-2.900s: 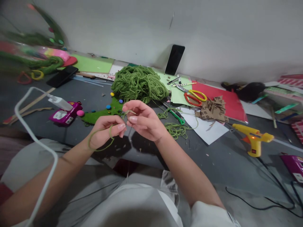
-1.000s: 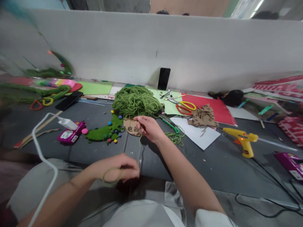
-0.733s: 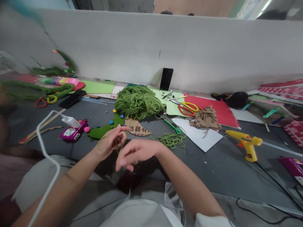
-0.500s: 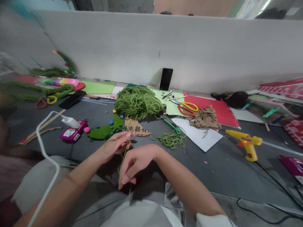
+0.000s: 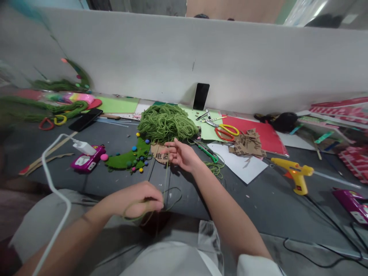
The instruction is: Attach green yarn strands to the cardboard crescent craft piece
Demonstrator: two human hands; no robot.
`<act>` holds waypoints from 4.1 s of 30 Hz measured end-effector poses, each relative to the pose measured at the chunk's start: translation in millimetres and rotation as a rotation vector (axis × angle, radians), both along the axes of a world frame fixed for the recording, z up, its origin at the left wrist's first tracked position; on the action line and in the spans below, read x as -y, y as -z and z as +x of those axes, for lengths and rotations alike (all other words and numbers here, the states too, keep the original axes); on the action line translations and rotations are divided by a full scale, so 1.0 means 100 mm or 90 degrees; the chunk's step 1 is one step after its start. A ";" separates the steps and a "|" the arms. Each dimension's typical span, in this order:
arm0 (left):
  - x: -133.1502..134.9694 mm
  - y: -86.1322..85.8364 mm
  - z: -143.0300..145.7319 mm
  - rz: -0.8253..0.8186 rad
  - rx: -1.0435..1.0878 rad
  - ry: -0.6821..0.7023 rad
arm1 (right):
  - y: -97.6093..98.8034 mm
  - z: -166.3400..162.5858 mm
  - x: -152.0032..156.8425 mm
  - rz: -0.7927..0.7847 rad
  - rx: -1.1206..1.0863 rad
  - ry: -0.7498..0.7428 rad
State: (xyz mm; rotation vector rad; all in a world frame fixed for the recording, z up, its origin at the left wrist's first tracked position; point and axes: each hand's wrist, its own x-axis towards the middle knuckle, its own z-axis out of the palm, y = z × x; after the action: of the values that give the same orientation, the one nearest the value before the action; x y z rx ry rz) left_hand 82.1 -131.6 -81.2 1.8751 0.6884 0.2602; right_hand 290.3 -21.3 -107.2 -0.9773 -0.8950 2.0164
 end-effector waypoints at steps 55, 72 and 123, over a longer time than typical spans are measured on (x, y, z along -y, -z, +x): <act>-0.70 0.29 0.12 -0.218 0.296 -0.479 | -0.12 -0.17 0.29 0.436 0.037 -0.187; -0.46 0.03 0.12 -0.045 0.274 -0.307 | -0.03 -0.07 0.07 0.176 0.098 -0.052; -0.62 0.09 0.02 -0.161 0.407 -0.424 | -0.03 -0.13 0.14 0.247 0.115 -0.167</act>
State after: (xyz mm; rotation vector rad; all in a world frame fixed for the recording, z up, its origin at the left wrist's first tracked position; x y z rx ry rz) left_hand 83.8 -69.3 -90.4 1.1651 0.8210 1.0910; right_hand 277.7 -35.6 -104.3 -0.8632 -1.5152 1.8771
